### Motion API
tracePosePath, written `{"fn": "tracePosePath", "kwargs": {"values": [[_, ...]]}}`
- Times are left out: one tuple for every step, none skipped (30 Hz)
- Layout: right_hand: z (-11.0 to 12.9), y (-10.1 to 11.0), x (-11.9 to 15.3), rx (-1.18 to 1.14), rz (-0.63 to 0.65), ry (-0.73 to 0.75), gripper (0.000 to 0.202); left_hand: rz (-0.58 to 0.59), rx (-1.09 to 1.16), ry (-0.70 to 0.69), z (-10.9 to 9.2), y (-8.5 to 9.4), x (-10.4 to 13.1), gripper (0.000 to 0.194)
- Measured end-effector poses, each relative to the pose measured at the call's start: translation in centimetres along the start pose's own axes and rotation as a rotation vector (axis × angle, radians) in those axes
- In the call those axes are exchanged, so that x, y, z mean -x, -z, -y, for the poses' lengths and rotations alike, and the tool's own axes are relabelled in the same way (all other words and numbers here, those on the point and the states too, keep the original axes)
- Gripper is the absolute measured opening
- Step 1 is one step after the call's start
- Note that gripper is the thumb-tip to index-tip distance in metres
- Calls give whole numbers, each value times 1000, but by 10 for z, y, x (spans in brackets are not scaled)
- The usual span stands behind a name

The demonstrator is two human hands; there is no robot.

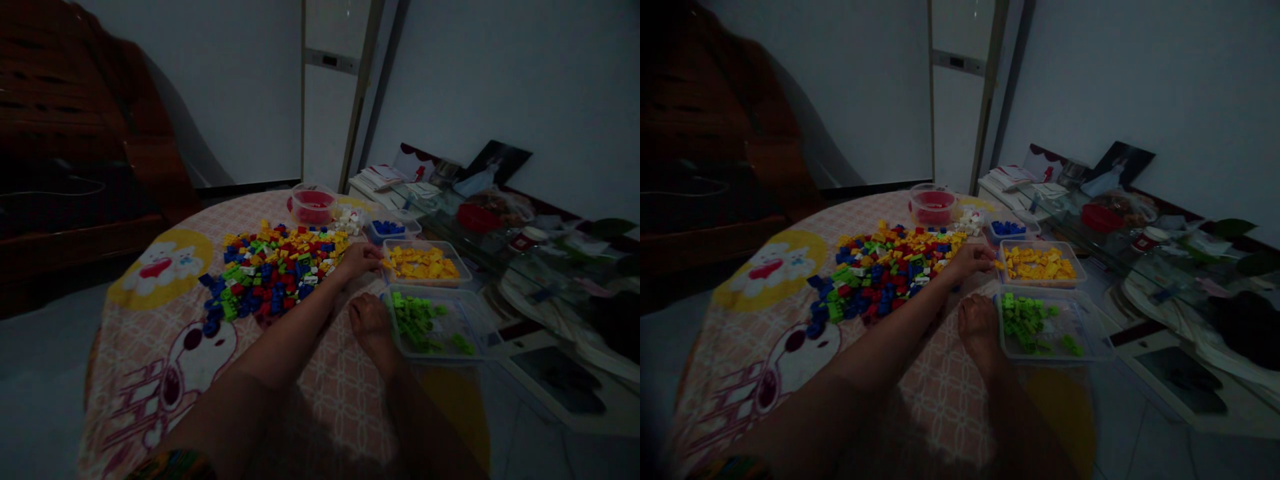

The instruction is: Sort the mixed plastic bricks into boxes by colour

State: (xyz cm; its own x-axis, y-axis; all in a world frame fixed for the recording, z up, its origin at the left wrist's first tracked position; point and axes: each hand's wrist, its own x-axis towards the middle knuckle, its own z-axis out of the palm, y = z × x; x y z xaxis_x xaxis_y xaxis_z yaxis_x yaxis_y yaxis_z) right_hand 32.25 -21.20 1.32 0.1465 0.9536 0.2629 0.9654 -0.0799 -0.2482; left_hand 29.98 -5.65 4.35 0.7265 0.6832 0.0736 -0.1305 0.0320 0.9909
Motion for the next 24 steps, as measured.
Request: {"fn": "tracePosePath", "kwargs": {"values": [[0,0,0,-4,-1,-3,19,8,-10,4,3,-4,-1,16],[1,0,-1,-7,-2,-3,19,12,-21,2,6,-6,-1,16],[1,0,-1,-8,-4,-3,20,17,-35,-3,9,-9,-2,16],[1,0,-1,-8,-7,-2,20,22,-48,-10,12,-10,-3,17],[1,0,-1,-9,-11,-1,20,26,-58,-21,15,-12,-4,17],[1,-1,-1,-11,-16,2,20,34,-61,-35,17,-13,-5,18],[0,-1,0,-15,-23,6,20,50,-55,-50,20,-14,-7,19],[0,-2,0,-20,-31,13,20,75,-40,-67,22,-15,-8,21],[-1,-2,0,-24,-39,18,20,105,-18,-84,24,-15,-9,22],[-1,-3,0,-28,-46,25,19,136,8,-102,26,-16,-10,24],[-1,-3,0,-28,-49,30,19,167,31,-118,28,-16,-11,25],[-2,-3,0,-27,-49,31,19,191,47,-131,29,-16,-11,26],[-2,-3,0,-24,-44,28,19,205,52,-141,30,-15,-12,27],[-2,-2,0,-20,-36,21,19,207,44,-148,30,-14,-12,28],[-2,-2,0,-15,-29,13,19,200,22,-157,29,-12,-12,29],[-1,-1,-1,-9,-21,5,19,181,-14,-170,28,-10,-12,30],[-1,-1,0,-5,-13,-1,19,154,-64,-188,26,-7,-12,31],[-1,0,0,-1,-9,-4,18,124,-126,-211,23,-3,-12,32],[-1,0,0,1,-7,-4,18,98,-199,-234,19,2,-11,33],[-1,0,0,0,-6,-2,18,72,-281,-258,14,7,-10,33],[-1,-1,1,-3,-8,0,18,47,-370,-274,9,13,-9,33],[-1,-1,1,-6,-13,3,18,22,-462,-282,2,20,-7,33],[-1,-2,2,-8,-22,5,17,-7,-554,-282,-5,28,-5,32],[-2,-3,2,-10,-33,9,17,-42,-644,-268,-13,36,-3,31]]}}
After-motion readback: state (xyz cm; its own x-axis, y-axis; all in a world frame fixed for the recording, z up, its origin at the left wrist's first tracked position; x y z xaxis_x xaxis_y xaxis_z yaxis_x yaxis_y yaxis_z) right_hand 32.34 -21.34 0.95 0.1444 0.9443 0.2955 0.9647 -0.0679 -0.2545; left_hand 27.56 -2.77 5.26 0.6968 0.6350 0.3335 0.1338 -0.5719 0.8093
